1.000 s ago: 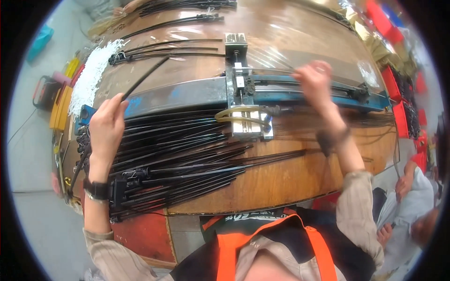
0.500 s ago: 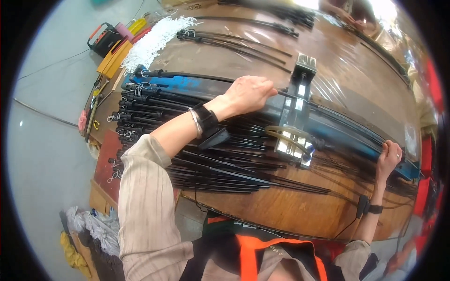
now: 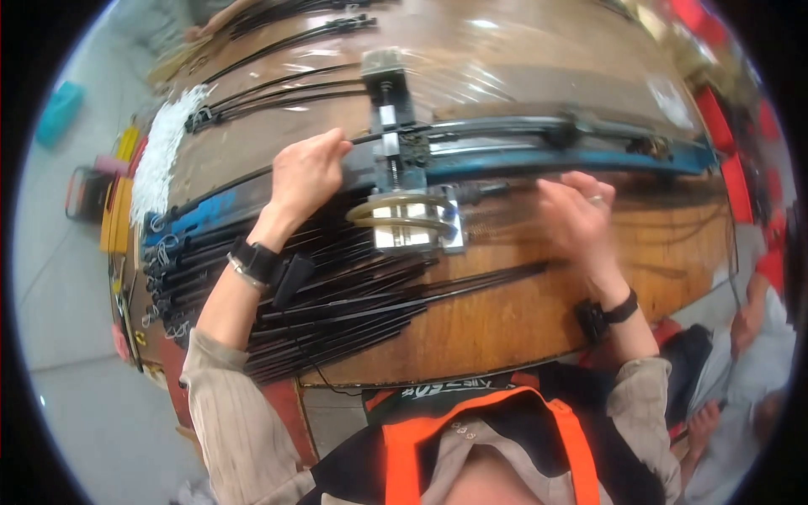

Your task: The person assembles umbrella frames by sliding a spring onto a metal rod, inserting it into a machine, and pulling a lever. They then remove the rod and place it onto a growing pile on the table.

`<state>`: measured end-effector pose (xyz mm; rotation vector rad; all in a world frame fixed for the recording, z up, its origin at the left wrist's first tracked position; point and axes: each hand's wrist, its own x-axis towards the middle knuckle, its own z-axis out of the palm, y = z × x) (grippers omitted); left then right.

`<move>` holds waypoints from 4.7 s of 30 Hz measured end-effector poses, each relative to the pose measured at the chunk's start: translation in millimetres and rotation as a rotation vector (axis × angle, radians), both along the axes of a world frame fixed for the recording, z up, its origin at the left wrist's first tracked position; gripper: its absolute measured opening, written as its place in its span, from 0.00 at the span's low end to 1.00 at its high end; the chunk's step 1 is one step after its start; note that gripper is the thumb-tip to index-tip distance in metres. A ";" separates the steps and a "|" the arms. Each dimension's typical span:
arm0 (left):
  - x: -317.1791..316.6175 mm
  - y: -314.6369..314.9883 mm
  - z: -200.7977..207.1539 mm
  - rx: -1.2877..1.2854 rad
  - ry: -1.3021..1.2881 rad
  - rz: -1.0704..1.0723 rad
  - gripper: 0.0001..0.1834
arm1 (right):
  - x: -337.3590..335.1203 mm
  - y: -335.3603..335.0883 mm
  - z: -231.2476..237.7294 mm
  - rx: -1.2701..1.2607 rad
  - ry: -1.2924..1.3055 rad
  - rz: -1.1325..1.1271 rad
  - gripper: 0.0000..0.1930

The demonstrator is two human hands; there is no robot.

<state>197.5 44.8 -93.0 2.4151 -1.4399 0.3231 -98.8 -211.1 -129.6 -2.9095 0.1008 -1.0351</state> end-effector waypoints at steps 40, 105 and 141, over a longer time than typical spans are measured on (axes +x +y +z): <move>-196.2 41.8 8.5 -0.005 0.098 -0.228 0.18 | -62.1 19.4 -29.7 0.002 -0.156 0.179 0.13; 12.1 14.8 -7.8 -0.076 0.062 -0.113 0.12 | 3.4 -66.2 19.6 -0.146 -0.090 -0.179 0.17; -12.9 67.8 -14.6 -0.178 -0.500 -0.025 0.07 | -21.1 49.9 -49.5 0.145 0.037 0.123 0.15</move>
